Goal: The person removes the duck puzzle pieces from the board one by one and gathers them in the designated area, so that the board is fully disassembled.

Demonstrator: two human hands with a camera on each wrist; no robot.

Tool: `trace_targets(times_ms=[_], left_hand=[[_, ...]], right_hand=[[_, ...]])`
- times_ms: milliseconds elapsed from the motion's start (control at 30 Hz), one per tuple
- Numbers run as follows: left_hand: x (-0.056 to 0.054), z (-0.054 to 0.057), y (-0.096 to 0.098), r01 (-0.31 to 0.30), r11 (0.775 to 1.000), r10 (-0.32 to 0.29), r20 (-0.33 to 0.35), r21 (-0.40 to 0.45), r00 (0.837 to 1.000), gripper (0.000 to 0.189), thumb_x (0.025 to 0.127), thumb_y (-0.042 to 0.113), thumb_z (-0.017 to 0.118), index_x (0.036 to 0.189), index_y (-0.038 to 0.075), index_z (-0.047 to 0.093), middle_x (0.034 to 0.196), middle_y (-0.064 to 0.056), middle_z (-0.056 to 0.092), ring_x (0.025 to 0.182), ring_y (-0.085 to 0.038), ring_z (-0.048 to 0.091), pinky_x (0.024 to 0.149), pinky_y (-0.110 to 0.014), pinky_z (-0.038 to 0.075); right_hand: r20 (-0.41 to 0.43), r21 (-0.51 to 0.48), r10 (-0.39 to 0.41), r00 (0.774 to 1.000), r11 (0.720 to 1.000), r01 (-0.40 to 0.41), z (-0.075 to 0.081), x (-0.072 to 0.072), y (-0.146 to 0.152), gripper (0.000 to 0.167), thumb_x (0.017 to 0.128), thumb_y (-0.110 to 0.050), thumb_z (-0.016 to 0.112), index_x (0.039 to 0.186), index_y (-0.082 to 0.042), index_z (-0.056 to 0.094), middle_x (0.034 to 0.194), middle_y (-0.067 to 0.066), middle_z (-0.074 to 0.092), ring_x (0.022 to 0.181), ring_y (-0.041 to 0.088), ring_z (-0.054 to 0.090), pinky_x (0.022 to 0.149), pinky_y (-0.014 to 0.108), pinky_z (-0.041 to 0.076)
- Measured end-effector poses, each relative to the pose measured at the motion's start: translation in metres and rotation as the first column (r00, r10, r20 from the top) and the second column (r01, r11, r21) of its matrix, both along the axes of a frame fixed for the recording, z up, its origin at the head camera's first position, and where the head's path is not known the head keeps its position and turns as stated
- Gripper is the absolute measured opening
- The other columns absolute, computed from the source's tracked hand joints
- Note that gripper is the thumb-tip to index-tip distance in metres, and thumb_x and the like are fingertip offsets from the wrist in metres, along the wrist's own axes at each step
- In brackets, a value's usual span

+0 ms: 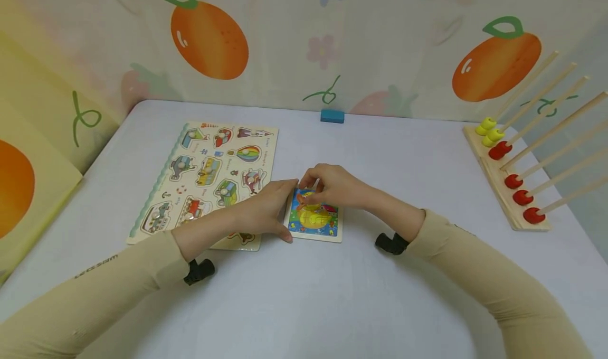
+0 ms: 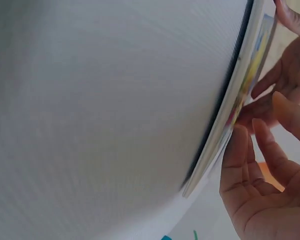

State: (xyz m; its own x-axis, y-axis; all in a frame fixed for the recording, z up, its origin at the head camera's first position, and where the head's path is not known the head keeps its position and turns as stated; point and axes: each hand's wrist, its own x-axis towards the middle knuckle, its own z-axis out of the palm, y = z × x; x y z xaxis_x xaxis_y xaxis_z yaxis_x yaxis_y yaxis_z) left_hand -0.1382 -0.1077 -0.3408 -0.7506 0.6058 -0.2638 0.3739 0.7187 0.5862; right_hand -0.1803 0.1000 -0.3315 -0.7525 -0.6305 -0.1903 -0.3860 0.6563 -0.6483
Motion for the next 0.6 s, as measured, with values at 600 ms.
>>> trace_targets(times_ms=[600], left_hand=[[0.0009, -0.002, 0.0003, -0.014, 0.999, 0.012, -0.077, -0.029, 0.997, 0.113, 0.068, 0.039, 0.091, 0.15, -0.008, 0.029, 0.155, -0.023, 0.03, 0.144, -0.04, 0.03, 0.122, -0.051, 0.031]], right_hand=[[-0.075, 0.044, 0.005, 0.997, 0.999, -0.001, -0.005, 0.0034, -0.0079, 0.035, 0.088, -0.026, 0.076, 0.117, -0.008, 0.07, 0.113, 0.007, 0.065, 0.087, 0.016, 0.06, 0.078, 0.022, 0.052]])
